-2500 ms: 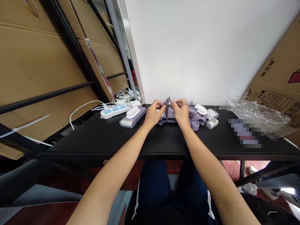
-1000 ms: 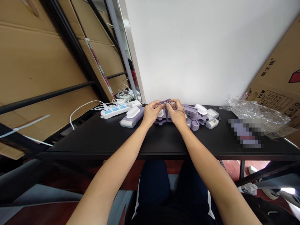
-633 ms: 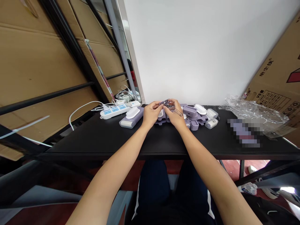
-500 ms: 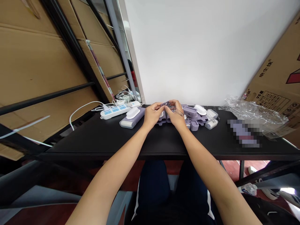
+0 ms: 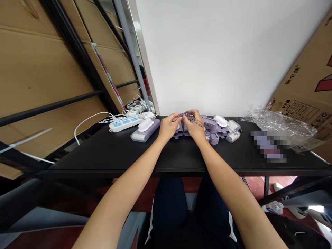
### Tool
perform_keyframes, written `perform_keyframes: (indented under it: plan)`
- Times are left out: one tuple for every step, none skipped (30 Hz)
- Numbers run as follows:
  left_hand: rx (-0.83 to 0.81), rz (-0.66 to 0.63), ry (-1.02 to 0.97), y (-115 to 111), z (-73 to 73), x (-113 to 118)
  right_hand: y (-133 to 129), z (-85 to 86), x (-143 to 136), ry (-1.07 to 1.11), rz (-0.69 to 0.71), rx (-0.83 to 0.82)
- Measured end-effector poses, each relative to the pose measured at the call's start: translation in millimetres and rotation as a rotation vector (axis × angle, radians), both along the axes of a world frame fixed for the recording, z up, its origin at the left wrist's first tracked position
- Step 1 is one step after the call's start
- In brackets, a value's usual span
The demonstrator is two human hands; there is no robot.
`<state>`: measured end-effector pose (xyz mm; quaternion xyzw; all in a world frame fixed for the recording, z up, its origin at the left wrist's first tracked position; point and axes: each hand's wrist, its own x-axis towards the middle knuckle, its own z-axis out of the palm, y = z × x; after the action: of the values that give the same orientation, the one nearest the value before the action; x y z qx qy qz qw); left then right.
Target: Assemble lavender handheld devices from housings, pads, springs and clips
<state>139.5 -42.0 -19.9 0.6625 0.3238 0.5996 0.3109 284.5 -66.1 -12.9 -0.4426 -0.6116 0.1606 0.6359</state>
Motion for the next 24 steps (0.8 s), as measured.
perform_keyframes:
  plan:
    - [-0.006, -0.007, -0.004, 0.1, 0.3, 0.2, 0.5, -0.2, 0.2, 0.006, 0.013, -0.007]
    - [-0.011, -0.012, -0.008, 0.0, 0.7, 0.3, 0.9, -0.4, 0.3, 0.012, 0.021, -0.013]
    - [-0.014, -0.016, -0.012, -0.2, 1.3, 0.5, 1.2, -0.6, 0.4, 0.017, 0.022, -0.018]
    - [-0.013, -0.021, -0.015, -0.4, 2.0, 0.6, 1.5, -0.6, 0.4, 0.021, 0.022, -0.021]
    - [-0.009, -0.026, -0.015, -0.6, 2.6, 0.6, 1.7, -0.7, 0.5, 0.025, 0.02, -0.022]
    - [-0.004, -0.03, -0.015, -0.8, 3.1, 0.6, 1.8, -0.7, 0.5, 0.03, 0.02, -0.022]
    - [0.001, -0.034, -0.015, -1.0, 3.6, 0.5, 2.0, -0.8, 0.5, 0.035, 0.021, -0.022]
    - [0.004, -0.039, -0.015, -1.1, 3.9, 0.5, 2.2, -0.8, 0.5, 0.04, 0.022, -0.021]
    - [0.004, -0.044, -0.016, -1.1, 4.1, 0.3, 2.3, -0.8, 0.6, 0.044, 0.022, -0.02]
    - [0.002, -0.046, -0.017, -1.1, 4.3, 0.2, 2.4, -0.9, 0.7, 0.046, 0.022, -0.019]
    - [0.0, -0.044, -0.021, -1.0, 4.4, 0.0, 2.4, -0.8, 0.7, 0.044, 0.021, -0.018]
    - [-0.004, -0.039, -0.025, -0.7, 4.5, -0.2, 2.3, -0.8, 0.8, 0.039, 0.02, -0.018]
    - [-0.009, -0.032, -0.031, -0.5, 4.6, -0.4, 2.0, -0.7, 0.7, 0.032, 0.022, -0.016]
    - [-0.014, -0.024, -0.037, -0.1, 4.6, -0.7, 1.6, -0.5, 0.6, 0.025, 0.027, -0.013]
    - [-0.02, -0.019, -0.045, 0.4, 4.7, -1.0, 1.1, -0.3, 0.5, 0.015, 0.032, -0.008]
    - [-0.028, -0.019, -0.053, 0.9, 4.6, -1.3, 0.4, 0.0, 0.2, 0.005, 0.034, -0.005]
    - [-0.035, -0.021, -0.061, 1.5, 4.5, -1.6, -0.4, 0.2, -0.1, -0.006, 0.034, -0.005]
    - [-0.042, -0.022, -0.067, 2.1, 4.3, -1.9, -1.3, 0.5, -0.5, -0.018, 0.033, -0.008]
    - [-0.048, -0.02, -0.074, 2.7, 4.0, -2.2, -2.1, 0.8, -0.9, -0.03, 0.031, -0.014]
    - [-0.053, -0.014, -0.08, 3.3, 3.6, -2.5, -2.9, 1.0, -1.4, -0.04, 0.03, -0.022]
    - [-0.056, -0.004, -0.085, 4.0, 3.1, -2.7, -3.5, 1.1, -1.7, -0.048, 0.031, -0.029]
    - [-0.059, 0.005, -0.09, 4.8, 2.6, -2.9, -3.9, 1.1, -2.1, -0.054, 0.035, -0.034]
    - [-0.063, 0.012, -0.095, 5.5, 2.1, -3.1, -4.1, 1.0, -2.3, -0.06, 0.041, -0.036]
    - [-0.068, 0.014, -0.099, 6.3, 1.7, -3.3, -4.1, 0.8, -2.5, -0.064, 0.046, -0.036]
